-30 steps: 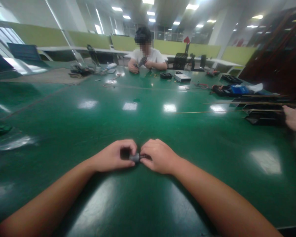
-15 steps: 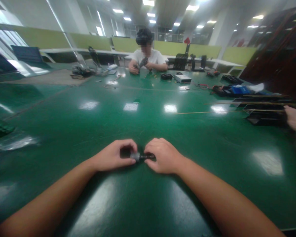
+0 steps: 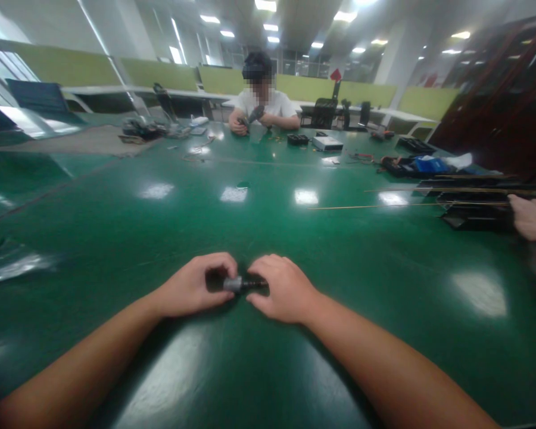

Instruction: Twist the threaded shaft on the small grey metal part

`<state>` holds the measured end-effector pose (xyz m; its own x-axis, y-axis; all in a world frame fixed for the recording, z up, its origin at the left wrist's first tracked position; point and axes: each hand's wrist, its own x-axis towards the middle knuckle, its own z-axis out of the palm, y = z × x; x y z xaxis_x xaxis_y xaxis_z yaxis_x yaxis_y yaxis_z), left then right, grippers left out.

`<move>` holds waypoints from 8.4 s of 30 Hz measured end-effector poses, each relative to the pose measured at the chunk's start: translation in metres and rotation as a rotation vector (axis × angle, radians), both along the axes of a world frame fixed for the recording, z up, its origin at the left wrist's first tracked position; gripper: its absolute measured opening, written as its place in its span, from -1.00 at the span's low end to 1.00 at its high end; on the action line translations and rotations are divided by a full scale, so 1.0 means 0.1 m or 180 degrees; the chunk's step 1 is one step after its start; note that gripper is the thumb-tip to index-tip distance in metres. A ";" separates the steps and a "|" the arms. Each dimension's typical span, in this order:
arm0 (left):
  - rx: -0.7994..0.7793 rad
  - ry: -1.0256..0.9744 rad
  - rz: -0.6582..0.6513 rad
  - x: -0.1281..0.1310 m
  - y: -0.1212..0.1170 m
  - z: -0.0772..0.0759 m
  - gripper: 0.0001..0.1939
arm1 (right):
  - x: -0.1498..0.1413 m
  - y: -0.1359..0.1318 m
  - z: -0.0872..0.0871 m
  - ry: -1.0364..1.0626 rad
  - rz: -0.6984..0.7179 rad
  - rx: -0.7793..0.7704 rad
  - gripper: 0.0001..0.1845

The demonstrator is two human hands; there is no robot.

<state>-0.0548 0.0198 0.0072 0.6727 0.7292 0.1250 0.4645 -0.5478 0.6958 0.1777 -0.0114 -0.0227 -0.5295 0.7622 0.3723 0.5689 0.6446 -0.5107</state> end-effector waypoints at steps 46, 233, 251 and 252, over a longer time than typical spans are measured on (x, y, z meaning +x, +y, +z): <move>-0.0040 0.0049 -0.0019 -0.04 0.04 -0.04 -0.81 | -0.04 0.11 -0.05 0.0624 -0.0080 -0.0442 -0.70; -0.0202 0.0124 0.0135 -0.04 0.01 0.02 -0.82 | 0.08 0.09 -0.05 0.0352 -0.0212 -0.0186 -0.90; -0.0095 0.0149 0.0135 -0.04 0.02 0.02 -0.83 | 0.08 0.10 -0.06 0.0383 -0.0187 -0.0160 -0.89; -0.0096 0.0147 0.0138 -0.05 0.02 0.02 -0.82 | 0.09 0.10 -0.06 0.0381 -0.0189 -0.0167 -0.90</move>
